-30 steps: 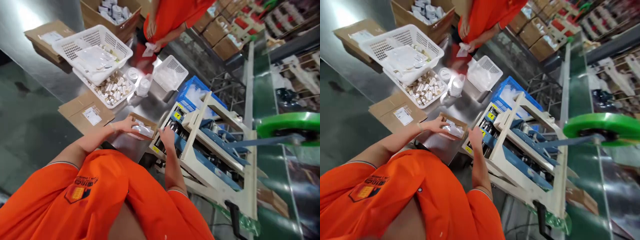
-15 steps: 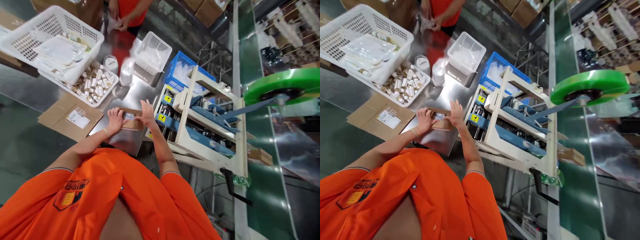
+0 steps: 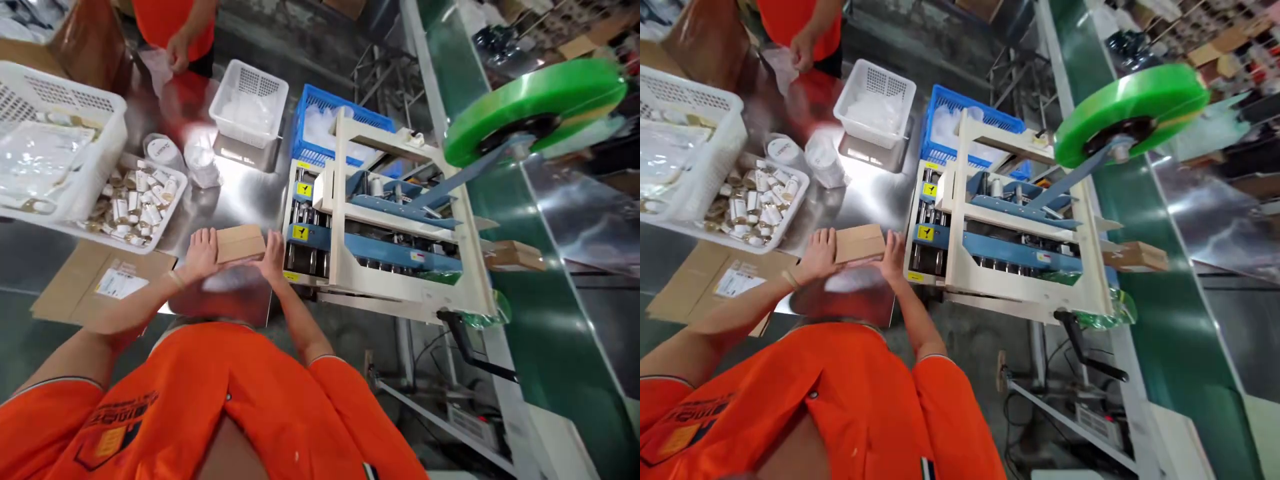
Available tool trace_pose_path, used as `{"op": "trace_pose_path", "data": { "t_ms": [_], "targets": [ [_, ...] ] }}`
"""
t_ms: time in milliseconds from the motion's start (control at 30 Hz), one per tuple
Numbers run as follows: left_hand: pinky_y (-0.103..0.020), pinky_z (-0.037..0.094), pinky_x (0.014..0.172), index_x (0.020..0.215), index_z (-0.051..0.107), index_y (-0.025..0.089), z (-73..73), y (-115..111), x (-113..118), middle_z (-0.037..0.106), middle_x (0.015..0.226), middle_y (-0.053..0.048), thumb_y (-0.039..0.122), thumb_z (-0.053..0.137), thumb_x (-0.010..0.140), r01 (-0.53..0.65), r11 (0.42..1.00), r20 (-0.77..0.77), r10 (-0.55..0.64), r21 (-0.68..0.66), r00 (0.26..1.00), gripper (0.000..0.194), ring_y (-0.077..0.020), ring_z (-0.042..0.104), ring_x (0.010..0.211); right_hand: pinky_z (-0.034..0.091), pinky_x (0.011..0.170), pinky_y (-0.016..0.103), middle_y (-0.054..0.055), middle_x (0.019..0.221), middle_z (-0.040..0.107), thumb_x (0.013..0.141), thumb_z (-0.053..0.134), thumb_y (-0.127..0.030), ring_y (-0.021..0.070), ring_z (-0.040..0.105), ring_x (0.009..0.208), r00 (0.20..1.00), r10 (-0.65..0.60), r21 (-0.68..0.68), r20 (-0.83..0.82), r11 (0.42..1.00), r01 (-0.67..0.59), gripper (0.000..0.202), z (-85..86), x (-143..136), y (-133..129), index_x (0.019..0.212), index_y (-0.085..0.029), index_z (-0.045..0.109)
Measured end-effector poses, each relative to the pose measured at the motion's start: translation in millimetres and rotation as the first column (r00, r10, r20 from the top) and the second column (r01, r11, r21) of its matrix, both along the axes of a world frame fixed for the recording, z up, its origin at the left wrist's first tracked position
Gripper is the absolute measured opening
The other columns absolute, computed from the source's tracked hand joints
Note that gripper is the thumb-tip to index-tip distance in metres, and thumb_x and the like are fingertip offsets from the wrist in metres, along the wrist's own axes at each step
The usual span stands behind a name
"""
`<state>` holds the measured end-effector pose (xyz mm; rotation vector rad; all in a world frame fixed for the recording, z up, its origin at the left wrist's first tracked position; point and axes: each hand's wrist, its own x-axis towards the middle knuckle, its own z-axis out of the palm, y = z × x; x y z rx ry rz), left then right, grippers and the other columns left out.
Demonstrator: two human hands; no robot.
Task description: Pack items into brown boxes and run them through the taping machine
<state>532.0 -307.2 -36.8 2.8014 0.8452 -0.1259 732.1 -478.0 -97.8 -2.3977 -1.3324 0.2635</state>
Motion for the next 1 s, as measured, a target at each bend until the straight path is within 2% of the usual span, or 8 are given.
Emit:
{"op": "trace_pose_path", "data": {
  "t_ms": [67, 133, 267, 433, 533, 700, 800, 1000],
  "targets": [
    [-0.064, 0.039, 0.122, 0.162, 0.038, -0.016, -1.3, 28.1, 44.1, 0.054, 0.150, -0.043, 0.062, 0.087, 0.079, 0.019, 1.000, 0.034, -0.019, 0.002, 0.999, 0.123, -0.0548, 0.052, 0.141, 0.043, 0.126, 0.064, 0.036, 0.160, 0.051, 0.083, 0.093, -0.065, 0.0478, 0.048, 0.153, 0.962, -0.272, -0.013, -0.013, 0.962, 0.272, 0.115, -20.3, -2.7, -5.8, 0.168, -0.003, 0.046],
    [-0.063, 0.037, 0.123, 0.161, 0.038, -0.015, -2.5, 55.2, 99.6, 0.054, 0.150, -0.042, 0.060, 0.089, 0.077, 0.071, 0.997, 0.062, -0.071, 0.003, 0.996, 0.124, -0.0547, 0.050, 0.141, 0.046, 0.121, 0.063, 0.035, 0.153, 0.058, 0.090, 0.090, -0.058, 0.0460, 0.054, 0.145, 0.930, -0.367, -0.101, -0.033, 0.927, 0.362, 0.097, -43.5, -12.1, -13.1, 0.162, -0.003, 0.054],
    [-0.060, 0.030, 0.128, 0.161, 0.039, -0.014, -2.5, 87.2, 215.5, 0.052, 0.154, -0.041, 0.056, 0.094, 0.069, 0.238, 0.971, 0.091, -0.235, -0.024, 0.968, 0.128, -0.0548, 0.046, 0.147, 0.046, 0.118, 0.060, 0.028, 0.153, 0.063, 0.102, 0.078, -0.045, 0.0424, 0.055, 0.145, 0.956, -0.292, -0.221, -0.026, 0.934, 0.279, 0.058, -79.8, -29.2, -24.4, 0.149, -0.014, 0.069],
    [-0.053, 0.024, 0.132, 0.164, 0.043, -0.006, 6.2, 103.4, 311.2, 0.049, 0.163, -0.035, 0.042, 0.100, 0.056, 0.375, 0.926, 0.081, -0.371, -0.034, 0.925, 0.131, -0.0492, 0.041, 0.154, 0.047, 0.115, 0.063, 0.028, 0.157, 0.060, 0.105, 0.072, -0.047, 0.0449, 0.054, 0.146, 0.964, -0.265, -0.283, 0.012, 0.924, 0.257, 0.054, -84.2, -26.0, -29.1, 0.150, -0.018, 0.070],
    [-0.050, 0.033, 0.126, 0.160, 0.046, -0.008, 9.9, 110.0, 325.8, 0.052, 0.159, -0.036, 0.041, 0.098, 0.058, 0.408, 0.912, 0.030, -0.407, -0.052, 0.913, 0.124, -0.0474, 0.046, 0.148, 0.045, 0.117, 0.066, 0.029, 0.160, 0.057, 0.106, 0.068, -0.047, 0.0471, 0.052, 0.150, 0.967, -0.256, -0.351, -0.009, 0.906, 0.237, 0.054, -74.3, -23.0, -27.4, 0.152, -0.019, 0.069],
    [-0.054, 0.033, 0.125, 0.167, 0.036, -0.010, -0.9, 108.1, 296.2, 0.047, 0.160, -0.040, 0.047, 0.098, 0.066, 0.294, 0.955, 0.082, -0.291, -0.027, 0.953, 0.131, -0.0509, 0.044, 0.148, 0.045, 0.119, 0.064, 0.027, 0.161, 0.057, 0.106, 0.069, -0.045, 0.0458, 0.049, 0.153, 0.969, -0.247, -0.380, -0.029, 0.899, 0.218, 0.055, -66.7, -25.6, -25.4, 0.155, -0.019, 0.067],
    [-0.061, 0.029, 0.127, 0.170, 0.031, -0.010, -9.9, 100.4, 288.2, 0.044, 0.162, -0.042, 0.047, 0.096, 0.069, 0.306, 0.951, 0.122, -0.299, -0.043, 0.946, 0.133, -0.0565, 0.041, 0.150, 0.044, 0.120, 0.065, 0.026, 0.161, 0.057, 0.106, 0.069, -0.047, 0.0454, 0.048, 0.153, 0.967, -0.249, -0.374, -0.048, 0.902, 0.214, 0.056, -71.6, -25.9, -25.7, 0.155, -0.020, 0.067],
    [-0.071, 0.024, 0.129, 0.168, 0.035, -0.012, -10.9, 28.9, 356.2, 0.038, 0.165, -0.049, 0.054, 0.100, 0.067, 0.300, 0.937, 0.290, -0.241, -0.179, 0.926, 0.138, -0.0630, 0.034, 0.158, 0.043, 0.119, 0.066, 0.027, 0.157, 0.059, 0.104, 0.068, -0.045, 0.0464, 0.049, 0.150, 0.963, -0.263, -0.310, -0.063, 0.922, 0.231, 0.052, -78.3, -24.4, -28.5, 0.150, -0.019, 0.067]
  ]
}}
